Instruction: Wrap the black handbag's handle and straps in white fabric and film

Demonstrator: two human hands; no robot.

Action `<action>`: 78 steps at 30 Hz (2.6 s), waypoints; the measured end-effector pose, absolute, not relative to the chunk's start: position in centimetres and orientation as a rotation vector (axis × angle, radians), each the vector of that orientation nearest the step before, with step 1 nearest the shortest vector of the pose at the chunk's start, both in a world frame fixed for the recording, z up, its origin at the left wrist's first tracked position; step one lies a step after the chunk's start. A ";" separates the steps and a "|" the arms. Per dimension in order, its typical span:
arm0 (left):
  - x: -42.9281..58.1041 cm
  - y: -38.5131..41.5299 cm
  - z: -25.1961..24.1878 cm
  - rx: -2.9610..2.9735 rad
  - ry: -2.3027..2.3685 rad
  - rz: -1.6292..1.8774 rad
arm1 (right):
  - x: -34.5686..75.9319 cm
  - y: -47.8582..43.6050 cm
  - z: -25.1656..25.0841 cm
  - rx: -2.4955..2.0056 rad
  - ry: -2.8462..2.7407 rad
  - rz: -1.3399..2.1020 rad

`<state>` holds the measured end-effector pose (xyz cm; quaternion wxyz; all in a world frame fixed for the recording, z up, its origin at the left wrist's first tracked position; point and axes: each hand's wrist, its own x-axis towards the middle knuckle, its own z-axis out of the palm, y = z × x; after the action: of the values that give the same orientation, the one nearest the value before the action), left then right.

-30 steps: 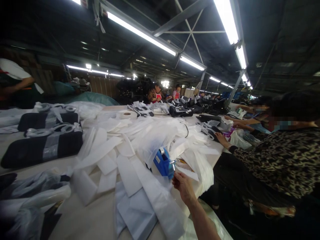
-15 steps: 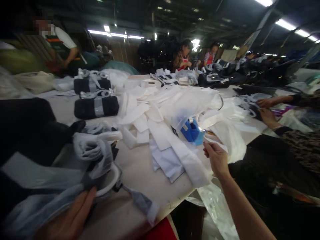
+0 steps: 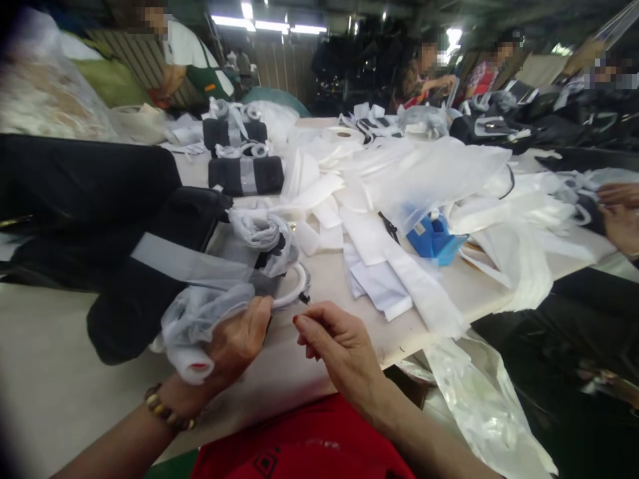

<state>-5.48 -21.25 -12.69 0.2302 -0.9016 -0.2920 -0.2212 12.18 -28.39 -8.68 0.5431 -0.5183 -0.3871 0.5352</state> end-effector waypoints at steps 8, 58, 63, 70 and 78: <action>-5.2 -22.0 -11.4 -2.211 -0.869 -0.564 | 11.6 -25.6 -8.4 -0.952 -0.526 1.680; -5.0 -21.9 -14.0 -2.263 -0.795 -0.788 | 12.9 -22.4 -6.7 -1.190 -0.595 1.800; -5.2 -22.1 -14.2 -2.253 -0.790 -0.753 | 12.5 -21.5 -6.7 -1.211 -0.649 1.826; -5.2 -22.4 -13.9 -2.265 -0.874 -0.668 | 13.3 -21.1 -6.8 -1.286 -0.710 1.882; -4.8 -22.3 -14.0 -2.332 -0.899 -0.674 | 13.8 -21.3 -6.5 -1.312 -0.808 1.919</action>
<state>-4.78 -22.31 -14.00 0.2730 -0.8667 -0.3341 -0.2504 13.79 -21.35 -6.47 0.3336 -0.5026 -0.3095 0.7351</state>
